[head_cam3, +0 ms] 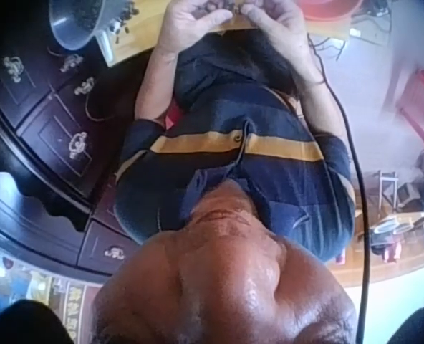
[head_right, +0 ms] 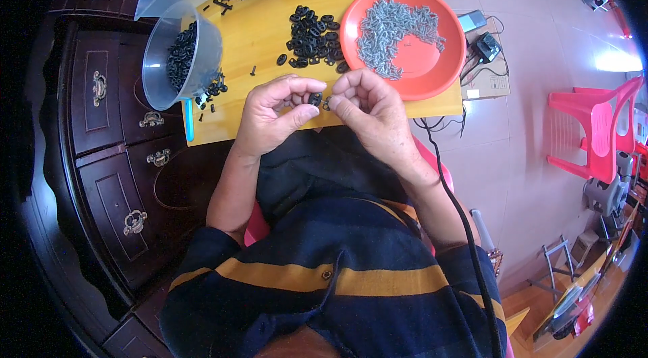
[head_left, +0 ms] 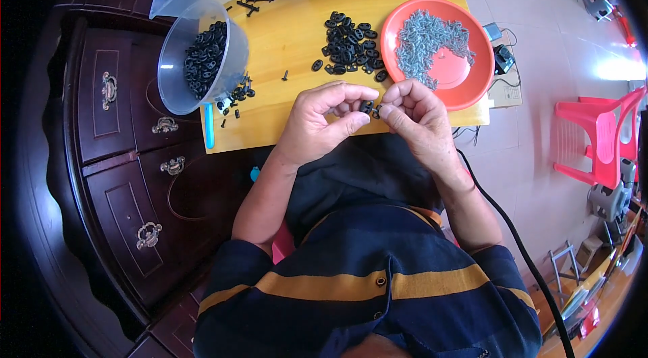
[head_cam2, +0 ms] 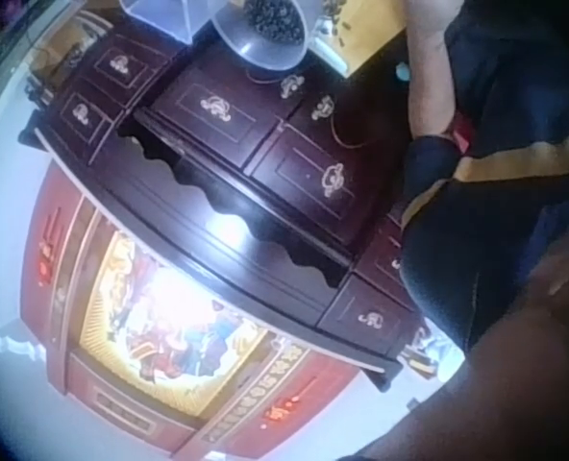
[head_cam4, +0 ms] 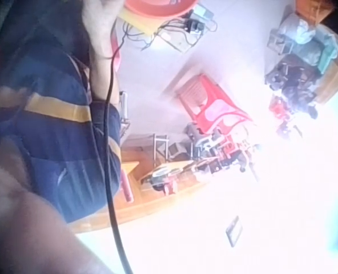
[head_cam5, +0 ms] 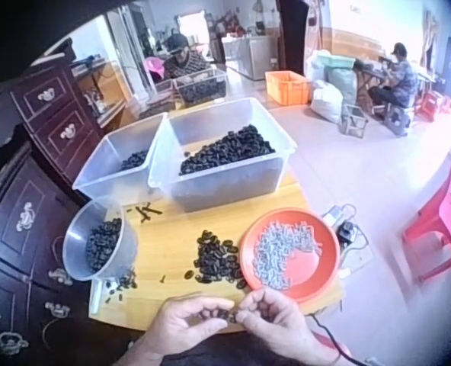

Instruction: The person assembles fasteners by hand, inserting metal screws from a tray into plastic pieces and retrieving additional plastic components from storage bins onto the table.

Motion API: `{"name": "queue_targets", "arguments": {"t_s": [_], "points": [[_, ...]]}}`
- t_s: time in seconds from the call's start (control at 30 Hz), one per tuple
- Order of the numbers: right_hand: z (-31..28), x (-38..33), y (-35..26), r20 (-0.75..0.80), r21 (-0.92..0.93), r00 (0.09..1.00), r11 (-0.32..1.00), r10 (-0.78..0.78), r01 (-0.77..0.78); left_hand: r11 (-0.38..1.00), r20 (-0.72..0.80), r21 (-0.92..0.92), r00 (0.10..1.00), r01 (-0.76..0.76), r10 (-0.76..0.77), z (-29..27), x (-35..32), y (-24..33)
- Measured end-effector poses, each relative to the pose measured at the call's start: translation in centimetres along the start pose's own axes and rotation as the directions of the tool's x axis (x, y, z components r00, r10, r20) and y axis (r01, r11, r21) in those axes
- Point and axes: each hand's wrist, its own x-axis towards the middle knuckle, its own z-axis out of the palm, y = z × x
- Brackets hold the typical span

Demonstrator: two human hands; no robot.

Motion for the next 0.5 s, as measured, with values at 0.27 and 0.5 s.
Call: {"name": "queue_targets", "arguments": {"t_s": [0.27,0.5], "points": [[0.01,-0.03,-0.06,-0.020,0.018,1.000,1.000,0.016,-0.015,0.999,0.017,0.020,1.000,-0.026,0.026,-0.08,0.42,0.51],[-0.09,-0.01,0.15,-0.021,-0.030,1.000,0.999,0.021,-0.021,0.994,0.038,0.098,0.999,-0.036,0.033,0.20,0.81,0.70]]}}
